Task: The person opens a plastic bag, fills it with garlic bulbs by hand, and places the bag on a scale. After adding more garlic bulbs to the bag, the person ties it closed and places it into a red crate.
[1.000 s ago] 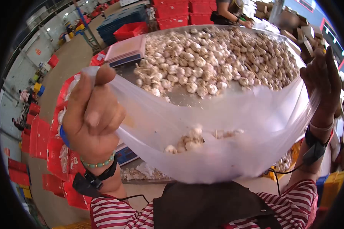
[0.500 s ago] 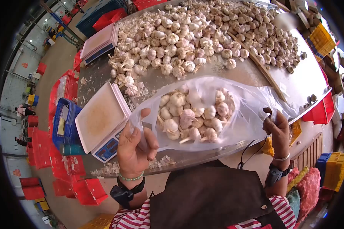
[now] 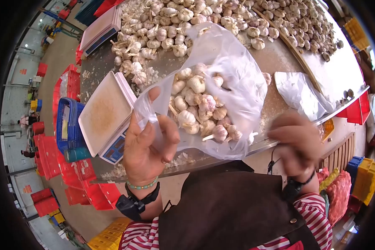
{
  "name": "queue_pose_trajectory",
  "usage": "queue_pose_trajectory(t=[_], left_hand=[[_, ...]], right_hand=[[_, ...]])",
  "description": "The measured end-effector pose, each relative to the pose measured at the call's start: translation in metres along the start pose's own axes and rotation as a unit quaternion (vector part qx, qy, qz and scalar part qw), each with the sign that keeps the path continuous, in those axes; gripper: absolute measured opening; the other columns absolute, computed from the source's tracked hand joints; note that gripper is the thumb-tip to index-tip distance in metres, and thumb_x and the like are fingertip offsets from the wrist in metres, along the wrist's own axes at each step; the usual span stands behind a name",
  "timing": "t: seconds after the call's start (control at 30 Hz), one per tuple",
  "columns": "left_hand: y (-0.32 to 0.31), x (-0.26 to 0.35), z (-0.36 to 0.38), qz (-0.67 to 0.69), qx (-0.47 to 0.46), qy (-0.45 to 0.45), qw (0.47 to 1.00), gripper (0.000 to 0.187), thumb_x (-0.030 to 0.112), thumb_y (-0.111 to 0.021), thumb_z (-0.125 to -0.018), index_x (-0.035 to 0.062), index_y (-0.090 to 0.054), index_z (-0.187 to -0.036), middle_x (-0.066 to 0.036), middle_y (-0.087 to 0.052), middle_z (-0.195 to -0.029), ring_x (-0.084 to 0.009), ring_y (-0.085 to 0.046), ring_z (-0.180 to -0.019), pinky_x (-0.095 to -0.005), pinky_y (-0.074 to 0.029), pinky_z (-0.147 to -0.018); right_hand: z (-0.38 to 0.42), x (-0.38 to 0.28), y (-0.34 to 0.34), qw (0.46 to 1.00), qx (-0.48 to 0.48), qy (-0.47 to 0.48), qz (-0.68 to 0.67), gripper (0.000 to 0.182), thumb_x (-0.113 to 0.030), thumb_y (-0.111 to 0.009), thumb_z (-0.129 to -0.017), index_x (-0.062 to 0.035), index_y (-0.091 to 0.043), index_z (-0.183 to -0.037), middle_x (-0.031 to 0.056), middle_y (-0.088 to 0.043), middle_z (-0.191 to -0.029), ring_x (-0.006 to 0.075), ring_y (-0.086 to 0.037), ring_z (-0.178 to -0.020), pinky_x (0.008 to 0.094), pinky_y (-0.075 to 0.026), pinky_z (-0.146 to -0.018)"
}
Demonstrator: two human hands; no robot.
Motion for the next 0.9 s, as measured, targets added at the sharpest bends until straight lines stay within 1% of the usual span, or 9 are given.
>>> queue_pose_trajectory(t=[0.07, 0.13, 0.27, 0.4, 0.57, 0.67, 0.73, 0.77, 0.9], left_hand=[[0.0, 0.001, -0.002, -0.001, -0.009, 0.006, 1.0, 0.067, 0.031, -0.056, -0.091, 0.0015, -0.023, -0.142, -0.011, -0.057, -0.077, -0.0091, -0.045, -0.043, -0.0192, -0.038, -0.039], [0.001, 0.002, 0.0, -0.003, -0.017, 0.01, 1.0, 0.069, 0.032, -0.057, -0.091, 0.0008, -0.023, -0.142, -0.011, -0.057, -0.077, -0.0092, -0.045, -0.043, -0.0191, -0.038, -0.039], [0.013, 0.006, 0.009, 0.006, -0.029, 0.021, 0.999, 0.072, 0.033, -0.06, -0.089, -0.0001, -0.023, -0.141, -0.011, -0.057, -0.077, -0.0088, -0.045, -0.042, -0.019, -0.037, -0.038], [0.033, 0.011, 0.013, 0.028, -0.037, 0.035, 0.998, 0.071, 0.034, -0.058, -0.09, -0.0004, -0.023, -0.141, -0.01, -0.057, -0.079, -0.0083, -0.046, -0.044, -0.0189, -0.036, -0.038], [0.045, 0.014, 0.01, 0.025, -0.039, 0.023, 0.999, 0.067, 0.034, -0.053, -0.093, 0.0017, -0.022, -0.143, -0.008, -0.056, -0.081, -0.0078, -0.047, -0.047, -0.0199, -0.036, -0.042], [0.054, 0.019, 0.005, 0.065, -0.061, -0.002, 0.996, 0.064, 0.031, -0.053, -0.094, 0.0042, -0.023, -0.143, -0.01, -0.057, -0.082, -0.0097, -0.049, -0.051, -0.0209, -0.039, -0.044], [0.055, 0.023, 0.003, 0.112, -0.079, -0.01, 0.991, 0.063, 0.028, -0.055, -0.093, 0.0058, -0.024, -0.142, -0.013, -0.058, -0.083, -0.0117, -0.05, -0.055, -0.0213, -0.042, -0.046], [0.057, 0.023, 0.002, 0.118, -0.074, -0.005, 0.99, 0.063, 0.028, -0.055, -0.093, 0.0065, -0.023, -0.143, -0.013, -0.058, -0.083, -0.0112, -0.049, -0.055, -0.0211, -0.041, -0.046], [0.054, 0.024, 0.003, 0.083, -0.1, 0.001, 0.992, 0.061, 0.028, -0.048, -0.096, 0.0052, -0.02, -0.145, -0.009, -0.054, -0.084, -0.0078, -0.045, -0.047, -0.0212, -0.033, -0.044]], right_hand=[[-0.028, 0.031, -0.08, 0.981, -0.117, -0.083, -0.134, 0.042, -0.011, -0.067, -0.08, 0.0039, -0.052, -0.116, 0.0242, -0.057, -0.104, 0.0335, -0.06, -0.093, 0.0384, -0.049, -0.076], [-0.03, 0.082, -0.13, 0.987, -0.106, -0.118, -0.029, 0.048, -0.016, -0.068, -0.08, 0.0028, -0.049, -0.12, 0.0251, -0.055, -0.111, 0.0357, -0.059, -0.097, 0.0414, -0.049, -0.082], [-0.033, 0.178, -0.138, 0.932, -0.038, -0.287, 0.219, 0.071, -0.024, -0.075, -0.074, 0.0042, -0.04, -0.128, 0.0309, -0.044, -0.125, 0.0413, -0.051, -0.113, 0.0417, -0.043, -0.096], [-0.021, 0.231, -0.135, 0.9, -0.078, -0.403, 0.144, 0.092, -0.036, -0.081, -0.064, -0.0006, -0.036, -0.136, 0.0295, -0.04, -0.132, 0.041, -0.044, -0.122, 0.0412, -0.038, -0.103], [-0.02, 0.211, -0.165, 0.938, -0.073, -0.286, 0.182, 0.088, -0.036, -0.081, -0.065, 0.0047, -0.04, -0.131, 0.0253, -0.032, -0.14, 0.0395, -0.038, -0.127, 0.0396, -0.033, -0.108], [-0.022, 0.147, -0.177, 0.935, -0.157, -0.205, 0.245, 0.079, -0.031, -0.073, -0.072, 0.0067, -0.038, -0.132, 0.0287, -0.034, -0.138, 0.042, -0.034, -0.13, 0.0412, -0.034, -0.108], [0.0, 0.129, -0.195, 0.943, -0.179, -0.26, 0.102, 0.07, -0.024, -0.068, -0.075, 0.0069, -0.039, -0.131, 0.0262, -0.037, -0.137, 0.0401, -0.031, -0.132, 0.0397, -0.036, -0.107], [0.005, 0.098, -0.218, 0.946, -0.237, -0.063, 0.213, 0.063, -0.015, -0.063, -0.075, 0.0064, -0.041, -0.13, 0.0228, -0.038, -0.138, 0.0391, -0.031, -0.133, 0.0382, -0.039, -0.105], [0.022, 0.077, -0.212, 0.954, -0.225, -0.121, 0.155, 0.066, -0.008, -0.061, -0.072, 0.005, -0.039, -0.133, 0.0209, -0.035, -0.141, 0.0376, -0.035, -0.131, 0.0384, -0.04, -0.103]])
Point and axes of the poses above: each hand's wrist, its own z-axis away from the middle knuckle, its own y-axis out of the back of the hand, x = y × z, the point moved 10 cm from there along -z, towards the middle knuckle
